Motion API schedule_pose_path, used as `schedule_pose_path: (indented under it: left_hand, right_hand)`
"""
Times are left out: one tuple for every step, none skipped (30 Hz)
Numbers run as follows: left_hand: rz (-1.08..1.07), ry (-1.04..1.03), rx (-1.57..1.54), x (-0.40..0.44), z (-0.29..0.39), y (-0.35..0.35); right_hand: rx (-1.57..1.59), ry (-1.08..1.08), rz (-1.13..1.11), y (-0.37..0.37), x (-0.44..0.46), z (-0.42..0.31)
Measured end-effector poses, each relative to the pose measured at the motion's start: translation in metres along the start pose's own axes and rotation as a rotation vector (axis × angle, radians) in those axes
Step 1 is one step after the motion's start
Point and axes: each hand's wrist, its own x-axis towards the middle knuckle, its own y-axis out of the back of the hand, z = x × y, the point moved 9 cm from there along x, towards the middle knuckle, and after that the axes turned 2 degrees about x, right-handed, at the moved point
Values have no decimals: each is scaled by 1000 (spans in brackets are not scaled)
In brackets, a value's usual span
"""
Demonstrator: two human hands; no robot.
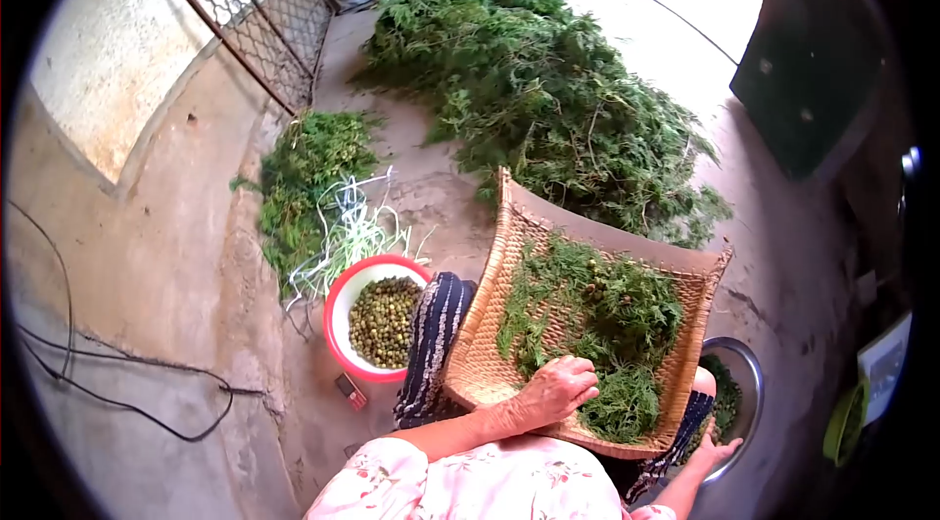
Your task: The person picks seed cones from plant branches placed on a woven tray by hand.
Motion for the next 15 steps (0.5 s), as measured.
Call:
schedule_pose_path:
  left_hand:
    - [-13,7,13,-1,-1,-2]
    - [-11,18,8,-1,-2,-3]
    - [-16,7,17,-1,-1,-3]
    - [-23,-5,25,0,0,-5]
    - [1,-11,21,0,0,-4]
    - [78,-45,28,1,4,4]
    - [67,-19,23,1,0,5]
    - [49,10,1,4,-2,7]
    - [196,-3,-81,3,-2,21]
    - [339,-11,-162,1,-6,34]
    - [384,42,-232,0,-16,39]
    - [401,150,-300,-3,-29,46]
    - [419,263,-394,-5,-42,53]
    - [451,399,-585,-10,-63,55]
    - [560,379,-622,-11,-73,71]
  right_hand:
    - [-14,-49,-31,-9,-8,-4]
    - [-66,-45,-61,-13,-1,-5]
    - [-119,-38,-91,-18,5,-7]
    - [-171,-30,-120,-23,11,-8]
    - [-389,114,-349,-45,37,-10]
    - [-329,78,-431,-67,39,-9]
    - [-270,36,-511,-89,42,-7]
    - [-214,-10,-589,-112,43,-5]
    - [-277,59,-638,-153,-41,-14]
    - [-276,-11,-598,-187,-86,-9]
    - [-298,-14,-854,-217,-108,1]
    - [-360,-33,-997,-240,-160,12]
    - [-647,225,-1113,-258,-243,12]
    - [-714,319,-1310,-269,-286,29]
    - [-828,126,-1334,-273,-320,48]
